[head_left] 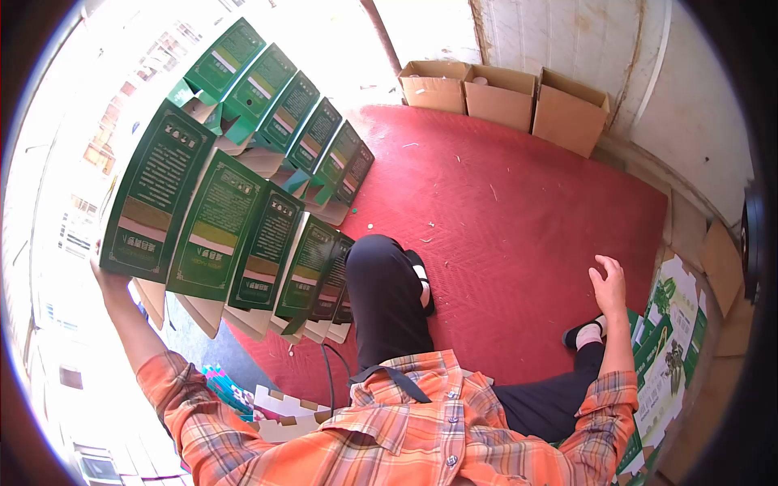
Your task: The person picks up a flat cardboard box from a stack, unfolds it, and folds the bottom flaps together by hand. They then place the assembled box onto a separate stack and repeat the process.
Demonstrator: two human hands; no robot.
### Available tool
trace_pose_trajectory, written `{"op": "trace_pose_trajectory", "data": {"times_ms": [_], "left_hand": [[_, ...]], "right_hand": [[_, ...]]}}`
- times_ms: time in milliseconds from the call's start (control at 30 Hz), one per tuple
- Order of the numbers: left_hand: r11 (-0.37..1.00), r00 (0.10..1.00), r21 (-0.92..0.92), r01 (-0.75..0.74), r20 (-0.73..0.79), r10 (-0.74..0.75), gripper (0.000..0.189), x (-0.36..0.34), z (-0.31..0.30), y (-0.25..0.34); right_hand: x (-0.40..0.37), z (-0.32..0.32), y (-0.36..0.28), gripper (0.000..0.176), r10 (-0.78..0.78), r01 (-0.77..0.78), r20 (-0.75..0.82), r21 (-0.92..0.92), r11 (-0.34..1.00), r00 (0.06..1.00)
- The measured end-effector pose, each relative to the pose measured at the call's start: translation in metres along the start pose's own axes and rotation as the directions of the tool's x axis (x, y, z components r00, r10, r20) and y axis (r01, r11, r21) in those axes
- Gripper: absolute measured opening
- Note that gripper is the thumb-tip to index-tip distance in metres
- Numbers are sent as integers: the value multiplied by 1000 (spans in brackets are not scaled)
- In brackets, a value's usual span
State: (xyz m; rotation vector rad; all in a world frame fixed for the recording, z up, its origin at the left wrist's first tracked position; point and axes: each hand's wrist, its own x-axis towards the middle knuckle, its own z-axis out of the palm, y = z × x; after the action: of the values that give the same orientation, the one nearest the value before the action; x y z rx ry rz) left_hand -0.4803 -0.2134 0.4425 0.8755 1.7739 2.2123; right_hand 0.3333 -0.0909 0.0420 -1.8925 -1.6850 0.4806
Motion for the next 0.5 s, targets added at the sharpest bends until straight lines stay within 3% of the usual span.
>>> {"op": "trace_pose_trajectory", "data": {"times_ms": [33, 167, 233, 333, 367, 400, 433, 500], "left_hand": [[1000, 1000, 1, 7, 2, -7, 22, 1, -2, -2], [989, 909, 103, -103, 414, 52, 31, 22, -39, -12], [998, 946, 65, 7, 322, -27, 31, 26, -37, -7], [999, 926, 43, 1, 378, -17, 32, 43, -53, -6], [997, 951, 70, 10, 307, -31, 33, 38, -50, -6], [968, 872, 222, -121, 489, -3, 31, 81, -93, -13], [752, 780, 386, -535, 567, 264, 31, 96, -118, -25], [389, 643, 514, -764, 556, 527, 31, 30, -92, -15]], "right_hand": [[1, 0, 0, 35, 6, -6, 10, 2, 1000, 1000], [4, -2, 3, 35, 10, -10, 33, -8, 1000, 999], [5, 0, 8, 35, 33, -34, 39, 3, 999, 999], [7, 6, 12, 34, 10, -11, 33, 5, 1000, 999], [6, 6, 15, 33, -25, 25, 22, -8, 1000, 999], [7, 7, 15, 33, -45, 45, 20, 18, 999, 999], [6, 7, 14, 34, -57, 56, 14, 34, 998, 998], [3, 6, 10, 36, -68, 68, -5, -27, 997, 998]]}}
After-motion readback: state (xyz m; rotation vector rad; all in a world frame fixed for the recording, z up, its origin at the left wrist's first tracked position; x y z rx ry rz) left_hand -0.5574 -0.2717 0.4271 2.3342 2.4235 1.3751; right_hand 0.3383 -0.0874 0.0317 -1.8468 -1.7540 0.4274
